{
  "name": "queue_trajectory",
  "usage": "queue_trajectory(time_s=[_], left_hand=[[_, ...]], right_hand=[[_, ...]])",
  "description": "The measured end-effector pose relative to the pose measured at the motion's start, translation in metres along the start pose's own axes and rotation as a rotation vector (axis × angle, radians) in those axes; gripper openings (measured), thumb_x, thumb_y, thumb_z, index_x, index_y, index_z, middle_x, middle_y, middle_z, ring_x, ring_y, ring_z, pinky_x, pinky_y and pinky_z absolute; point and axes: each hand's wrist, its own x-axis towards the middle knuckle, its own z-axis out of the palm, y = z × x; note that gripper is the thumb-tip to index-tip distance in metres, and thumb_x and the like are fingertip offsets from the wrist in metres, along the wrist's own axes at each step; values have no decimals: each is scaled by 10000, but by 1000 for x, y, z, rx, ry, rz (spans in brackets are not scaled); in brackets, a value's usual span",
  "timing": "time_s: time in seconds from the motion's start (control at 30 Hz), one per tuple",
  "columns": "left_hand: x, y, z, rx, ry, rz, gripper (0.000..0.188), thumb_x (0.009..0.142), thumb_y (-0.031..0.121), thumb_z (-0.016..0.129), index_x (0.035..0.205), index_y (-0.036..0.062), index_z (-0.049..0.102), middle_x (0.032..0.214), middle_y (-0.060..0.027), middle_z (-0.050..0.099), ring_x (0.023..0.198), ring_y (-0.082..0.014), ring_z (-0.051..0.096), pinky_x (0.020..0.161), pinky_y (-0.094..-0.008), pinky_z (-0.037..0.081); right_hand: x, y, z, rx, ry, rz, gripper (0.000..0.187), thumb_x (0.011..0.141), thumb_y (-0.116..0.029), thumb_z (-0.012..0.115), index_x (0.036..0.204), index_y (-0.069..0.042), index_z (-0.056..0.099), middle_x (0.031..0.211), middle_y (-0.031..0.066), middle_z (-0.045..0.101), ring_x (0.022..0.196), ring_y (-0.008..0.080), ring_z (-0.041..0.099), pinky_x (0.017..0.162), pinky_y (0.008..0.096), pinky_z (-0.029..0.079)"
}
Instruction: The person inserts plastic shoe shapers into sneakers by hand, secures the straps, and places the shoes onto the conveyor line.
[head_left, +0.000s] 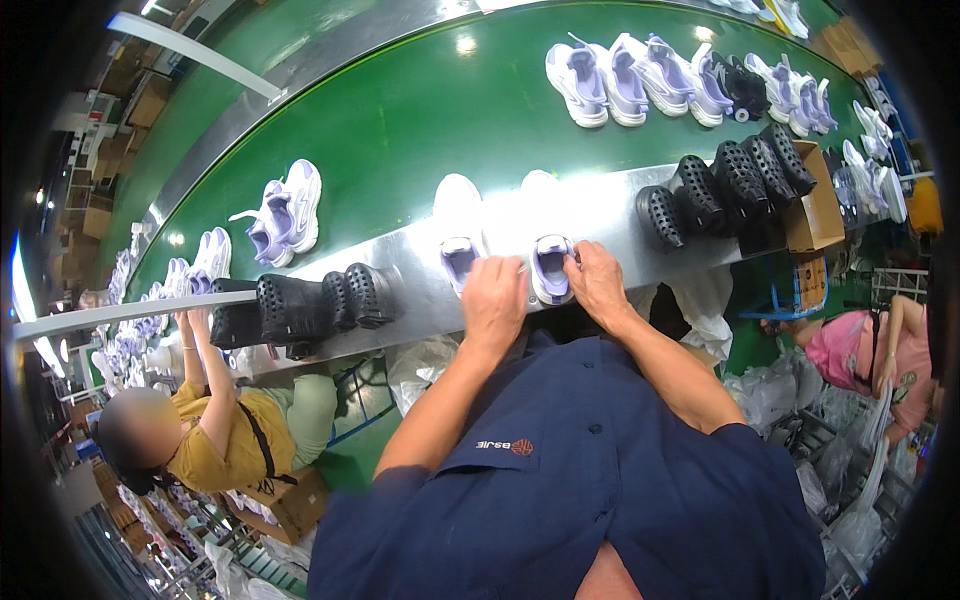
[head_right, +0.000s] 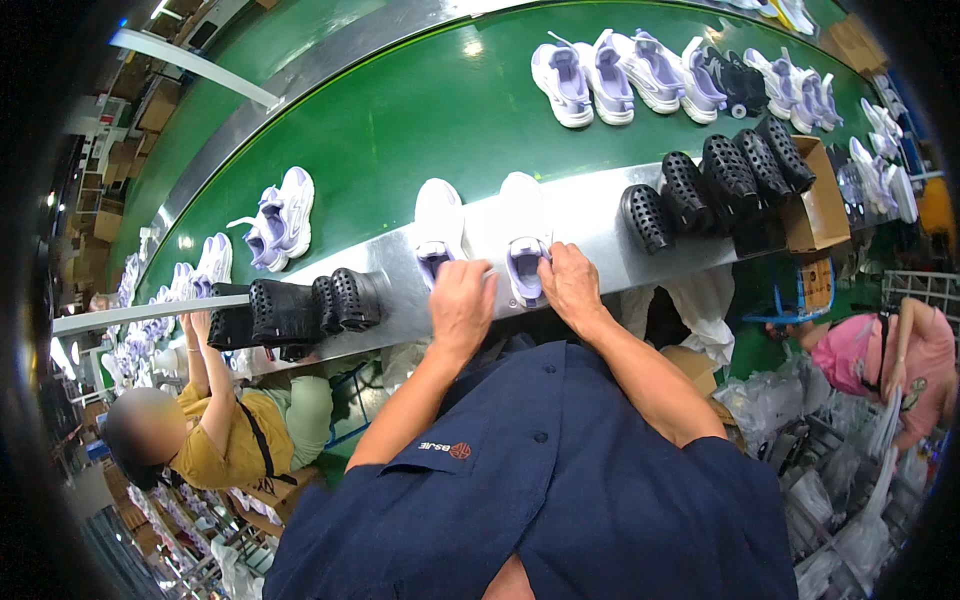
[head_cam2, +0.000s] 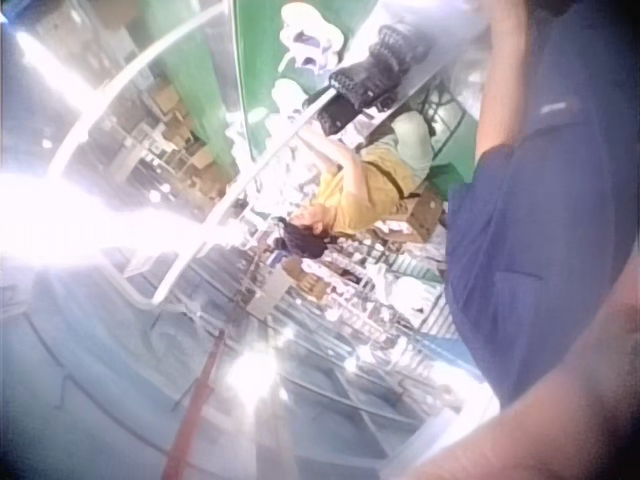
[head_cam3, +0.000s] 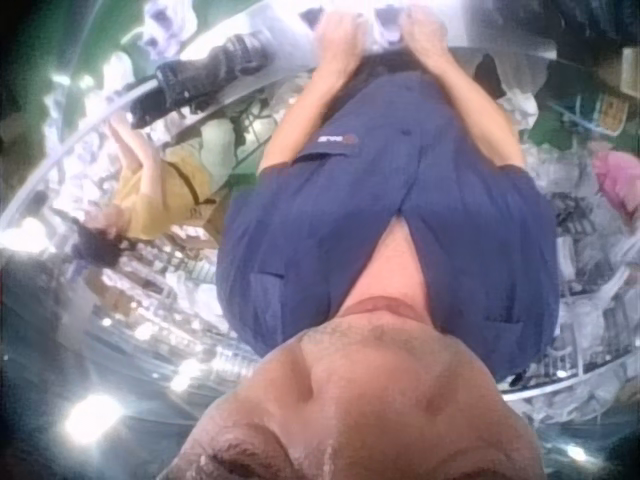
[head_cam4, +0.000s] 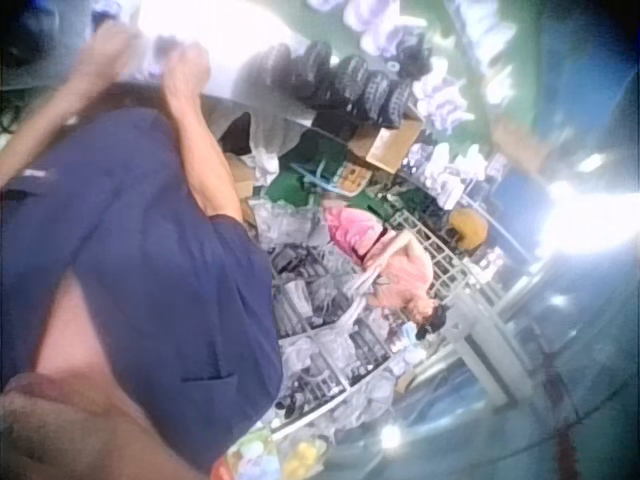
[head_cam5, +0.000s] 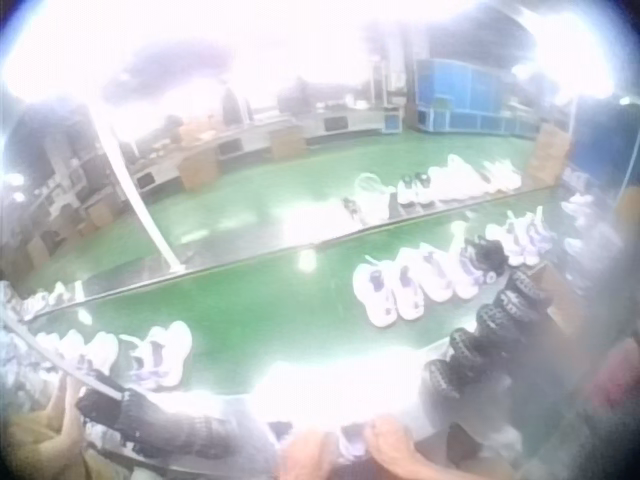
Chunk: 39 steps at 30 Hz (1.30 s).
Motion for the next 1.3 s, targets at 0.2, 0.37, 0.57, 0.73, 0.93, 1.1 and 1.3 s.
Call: queue_trajectory(time_s=[0.2,0.37,0.57,0.73,0.93,1.1,1.3], left_hand=[[-24,-55,-16,39,-223,-98,493,775,-47,616,1242,89,536,890,-197,617,863,-392,587,786,-488,475],[-4,-35,-11,24,-415,-222,483,804,80,654,1272,132,543,864,-239,635,867,-429,600,808,-482,481],[23,-64,10,176,-421,-140,348,831,387,729,991,82,680,713,-220,665,673,-432,643,618,-510,518],[95,-165,-16,314,-338,-306,377,835,389,711,1082,105,716,857,-207,705,808,-387,675,709,-490,549],[129,-202,-87,462,-469,-436,549,769,325,786,1266,154,626,1221,-234,610,1144,-414,547,969,-474,452],[92,-167,-82,41,-180,-213,357,812,166,751,1120,8,666,1066,-203,663,990,-378,611,903,-436,473],[75,-114,-28,-267,-332,-295,301,846,210,723,1068,10,690,1037,-221,680,1011,-384,640,892,-433,503]], right_hand=[[32,-18,26,-34,-35,-101,152,882,-151,592,915,-4,570,882,214,603,811,394,618,713,480,527],[46,-31,40,34,-156,-144,196,873,-151,622,991,4,601,917,205,610,862,398,604,758,468,510],[85,8,-2,53,-170,-105,577,845,-304,694,1326,-27,536,1192,276,592,1110,415,567,974,462,452],[188,27,-74,-527,-142,-14,732,808,-420,745,1448,-247,436,1345,290,478,1201,439,495,1009,510,392],[266,55,-74,-719,-356,117,865,736,-498,790,1482,-313,393,1411,295,439,1295,435,442,1053,542,340],[293,81,-57,-775,-444,93,541,775,-494,732,1238,-230,640,1127,164,655,1148,325,574,961,521,382],[244,20,-44,-643,-310,-170,330,813,-456,629,948,-175,738,887,145,695,904,308,662,810,483,455]])
